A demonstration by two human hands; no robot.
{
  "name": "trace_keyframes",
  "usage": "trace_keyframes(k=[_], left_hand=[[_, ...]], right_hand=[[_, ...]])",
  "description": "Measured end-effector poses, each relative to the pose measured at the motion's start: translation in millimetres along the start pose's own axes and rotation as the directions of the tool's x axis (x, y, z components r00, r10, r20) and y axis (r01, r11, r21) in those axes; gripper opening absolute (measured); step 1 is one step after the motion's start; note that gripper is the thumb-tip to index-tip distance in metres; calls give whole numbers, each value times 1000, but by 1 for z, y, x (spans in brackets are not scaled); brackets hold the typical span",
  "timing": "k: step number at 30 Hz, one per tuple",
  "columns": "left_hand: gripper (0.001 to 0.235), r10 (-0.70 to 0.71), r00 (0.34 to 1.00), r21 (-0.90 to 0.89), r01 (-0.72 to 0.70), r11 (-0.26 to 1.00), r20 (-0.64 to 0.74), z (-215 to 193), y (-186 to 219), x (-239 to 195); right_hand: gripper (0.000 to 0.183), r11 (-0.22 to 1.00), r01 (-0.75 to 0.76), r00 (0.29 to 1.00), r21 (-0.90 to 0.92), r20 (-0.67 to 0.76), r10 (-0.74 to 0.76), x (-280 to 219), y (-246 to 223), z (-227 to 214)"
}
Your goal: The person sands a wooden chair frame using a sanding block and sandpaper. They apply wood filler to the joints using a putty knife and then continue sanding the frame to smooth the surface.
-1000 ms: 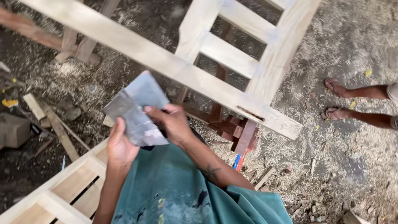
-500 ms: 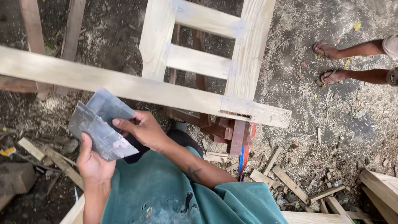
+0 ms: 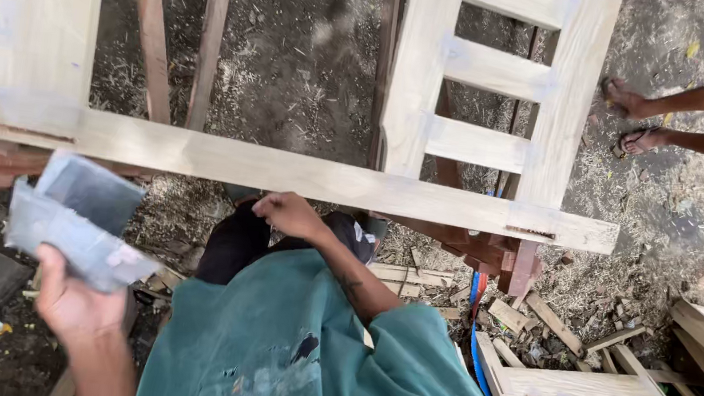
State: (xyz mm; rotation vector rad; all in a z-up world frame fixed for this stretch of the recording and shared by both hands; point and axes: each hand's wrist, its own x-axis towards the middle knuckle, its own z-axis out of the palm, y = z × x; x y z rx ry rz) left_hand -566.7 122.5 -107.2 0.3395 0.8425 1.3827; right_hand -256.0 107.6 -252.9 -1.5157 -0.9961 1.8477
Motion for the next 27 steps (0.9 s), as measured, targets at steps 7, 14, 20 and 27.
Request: trace_keyframes(k=[7, 14, 20, 27], left_hand=[[45, -80, 992, -79, 88, 993, 98, -10, 42, 63], [56, -304, 936, 8, 307, 952, 179, 60, -33, 133], [53, -383, 910, 38, 381, 924, 157, 138, -59, 198], [53, -250, 960, 552, 140, 822, 128, 252, -113, 299]], right_hand=[[58, 848, 335, 912, 411, 86, -402, 18, -114, 77], [36, 728, 371, 916, 576, -354, -188, 79, -178, 58], [45, 705, 614, 599, 355, -791, -124, 51, -204, -105], [9, 695, 463, 537, -549, -450, -713, 10, -269, -240]])
